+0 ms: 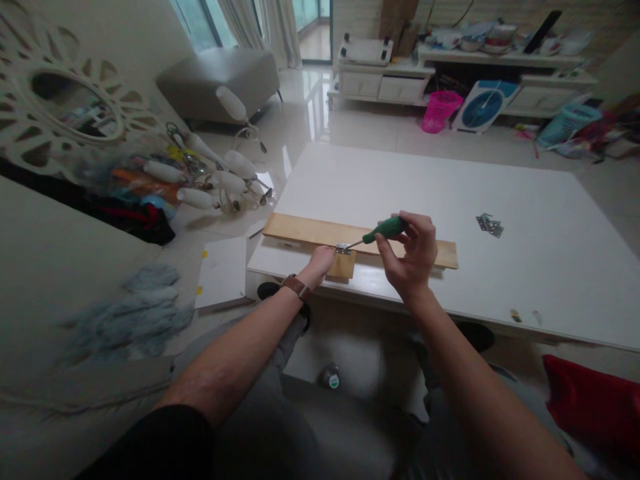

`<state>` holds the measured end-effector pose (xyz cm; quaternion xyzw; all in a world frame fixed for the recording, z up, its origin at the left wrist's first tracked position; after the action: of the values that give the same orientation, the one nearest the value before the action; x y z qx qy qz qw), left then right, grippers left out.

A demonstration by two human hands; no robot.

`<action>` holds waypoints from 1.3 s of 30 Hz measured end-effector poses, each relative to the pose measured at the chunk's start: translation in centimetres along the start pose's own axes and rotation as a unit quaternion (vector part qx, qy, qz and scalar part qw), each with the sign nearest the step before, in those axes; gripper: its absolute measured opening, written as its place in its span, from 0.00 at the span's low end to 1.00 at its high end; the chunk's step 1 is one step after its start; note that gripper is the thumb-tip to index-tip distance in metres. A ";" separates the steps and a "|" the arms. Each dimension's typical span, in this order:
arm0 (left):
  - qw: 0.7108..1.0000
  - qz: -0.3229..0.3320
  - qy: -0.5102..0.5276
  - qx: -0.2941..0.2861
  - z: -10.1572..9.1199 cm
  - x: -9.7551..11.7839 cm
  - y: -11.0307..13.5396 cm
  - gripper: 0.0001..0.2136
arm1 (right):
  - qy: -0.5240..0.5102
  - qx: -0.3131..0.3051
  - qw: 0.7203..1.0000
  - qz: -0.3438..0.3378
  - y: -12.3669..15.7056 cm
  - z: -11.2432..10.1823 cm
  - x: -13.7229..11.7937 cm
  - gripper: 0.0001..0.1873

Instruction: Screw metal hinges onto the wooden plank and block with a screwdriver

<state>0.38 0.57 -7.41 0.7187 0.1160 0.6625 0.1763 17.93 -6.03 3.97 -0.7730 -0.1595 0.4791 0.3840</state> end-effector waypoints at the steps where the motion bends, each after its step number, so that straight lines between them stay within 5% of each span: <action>1: 1.000 -0.008 0.004 0.003 0.1 0.1 0.2 0.10 | -0.003 -0.003 1.000 0.003 0.1 0.1 0.0 0.29; 20: 0.995 -0.084 0.038 0.033 0.8 2.8 2.8 0.06 | -0.006 -0.031 0.999 0.005 0.0 1.5 -0.2 0.27; 31: 0.992 -0.076 0.094 0.030 1.2 2.2 2.3 0.06 | -0.027 -0.030 0.998 -0.039 0.0 2.1 0.1 0.27; 39: 0.988 -0.072 0.129 0.034 1.2 2.1 2.4 0.06 | -0.074 -0.087 0.992 -0.058 -0.4 2.8 -0.3 0.31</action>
<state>1.62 -0.90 -4.59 0.6224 0.2119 0.7309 0.1828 15.45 -4.69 3.78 -0.7552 -0.2730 0.4964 0.3298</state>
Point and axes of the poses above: each hand's wrist, its own y-axis away from the middle knuckle, its own z-axis out of the palm, x = y × z, the point moved 2 cm from there along -y, towards the middle knuckle, and after that the axes turned 1 degree about -z, right-handed, at the moved point
